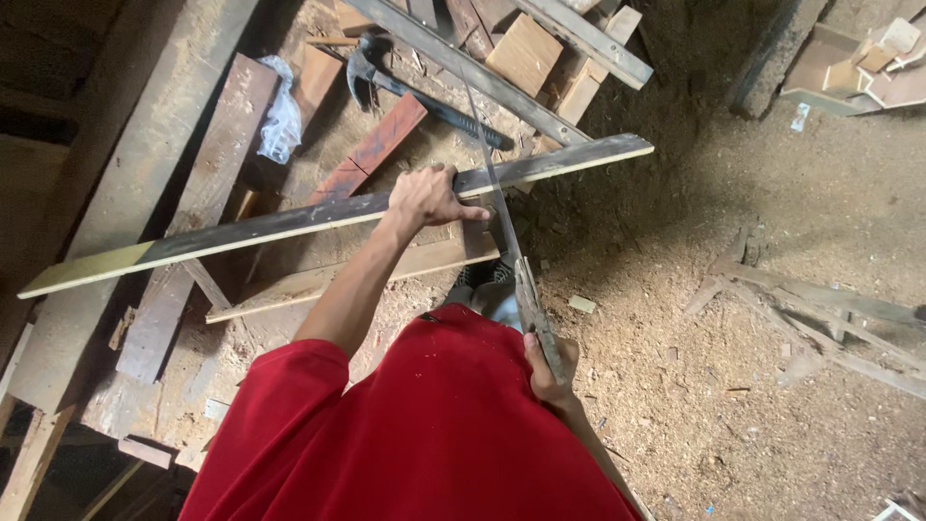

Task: The person uses a hammer to drive nails into a long wooden plank, then uses a hand saw to cut the plank. The person repositions the plank and continues sawing through it.

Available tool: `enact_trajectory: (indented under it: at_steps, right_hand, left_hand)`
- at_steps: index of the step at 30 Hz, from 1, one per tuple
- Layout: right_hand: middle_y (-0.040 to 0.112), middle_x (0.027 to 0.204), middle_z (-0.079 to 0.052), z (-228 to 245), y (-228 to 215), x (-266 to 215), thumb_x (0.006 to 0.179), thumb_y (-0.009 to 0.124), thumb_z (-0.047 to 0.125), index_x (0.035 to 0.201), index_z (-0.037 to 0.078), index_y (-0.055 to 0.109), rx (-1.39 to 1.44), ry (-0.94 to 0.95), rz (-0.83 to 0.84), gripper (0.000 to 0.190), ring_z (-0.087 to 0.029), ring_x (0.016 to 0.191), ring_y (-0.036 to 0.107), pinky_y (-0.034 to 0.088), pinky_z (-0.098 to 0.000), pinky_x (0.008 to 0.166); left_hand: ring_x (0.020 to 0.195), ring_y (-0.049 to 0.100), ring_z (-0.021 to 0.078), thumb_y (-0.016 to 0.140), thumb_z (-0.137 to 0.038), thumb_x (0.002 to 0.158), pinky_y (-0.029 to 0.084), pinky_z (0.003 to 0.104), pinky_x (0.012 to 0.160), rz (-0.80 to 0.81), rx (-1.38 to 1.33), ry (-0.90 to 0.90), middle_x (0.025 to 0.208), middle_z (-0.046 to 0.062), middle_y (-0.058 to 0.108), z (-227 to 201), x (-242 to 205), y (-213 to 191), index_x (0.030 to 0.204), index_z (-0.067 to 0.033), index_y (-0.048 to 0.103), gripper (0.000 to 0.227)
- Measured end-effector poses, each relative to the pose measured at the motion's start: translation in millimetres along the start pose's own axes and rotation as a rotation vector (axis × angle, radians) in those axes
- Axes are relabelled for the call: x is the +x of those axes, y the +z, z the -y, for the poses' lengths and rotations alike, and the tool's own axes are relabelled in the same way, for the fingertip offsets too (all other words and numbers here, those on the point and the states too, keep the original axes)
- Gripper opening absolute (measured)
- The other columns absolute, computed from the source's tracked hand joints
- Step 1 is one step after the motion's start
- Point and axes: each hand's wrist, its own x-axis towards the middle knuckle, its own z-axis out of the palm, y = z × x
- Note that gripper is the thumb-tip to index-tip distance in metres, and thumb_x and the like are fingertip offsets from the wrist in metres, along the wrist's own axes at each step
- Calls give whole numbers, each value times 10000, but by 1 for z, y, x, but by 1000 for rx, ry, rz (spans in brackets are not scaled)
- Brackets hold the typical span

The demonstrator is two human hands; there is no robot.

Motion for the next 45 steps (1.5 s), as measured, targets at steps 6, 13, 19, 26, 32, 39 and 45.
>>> enact_trajectory:
  at_steps: [6,13,19,26,32,39,45]
  right_hand:
    - [607,904,-112,-4,4,-23,954,623,-80,1313,19,573,33,21,-61,376,-108,490,502,370,-250,380]
    - [624,945,-116,-1,-3,-31,1002,631,-79,1179,-3,596,-37,22,-61,195,-196,553,527,368,-310,427]
    - [604,785,-30,-4,1,-19,1024,611,-42,1146,34,617,217,206,-114,143,-102,518,517,378,-266,419]
    - [555,665,-10,-41,42,1,1074,584,17,985,-42,651,-46,79,-88,127,-143,492,533,380,-298,388]
    - [485,536,59,-40,54,13,1039,540,177,759,108,604,440,567,-47,296,-83,374,463,379,-255,324]
    - [390,462,54,-43,54,14,1039,540,255,648,151,508,450,653,34,406,-79,334,357,281,-304,316]
    - [412,456,63,-44,55,17,1032,518,254,663,151,552,439,652,43,384,-67,326,383,300,-283,292]
  left_hand:
    - [832,727,297,591,-1023,543,548,452,670,-66,-22,30,895,155,716,1,1,-3,1032,-54,639,1086]
    - [840,737,300,586,-1022,559,552,450,681,-37,1,19,892,176,730,-1,-2,-8,1060,-40,627,1103]
    - [877,741,305,606,-1001,531,576,464,683,-18,-14,-16,950,181,730,-4,-3,-12,1090,-30,617,1120]
    - [970,733,337,651,-969,540,574,490,770,-55,-40,-12,1033,188,734,-4,-9,-13,1105,-34,655,1092]
    - [957,746,322,640,-976,543,574,483,784,-20,-36,-24,1027,191,740,-6,-9,-18,1092,-40,660,1085]
    - [942,766,301,601,-978,547,591,482,771,58,-26,-58,1013,182,752,-5,-7,-16,1144,-31,620,1119]
    - [1024,709,345,653,-985,552,570,483,793,-99,-34,33,1091,196,706,-3,-8,-13,1114,-20,643,1117]
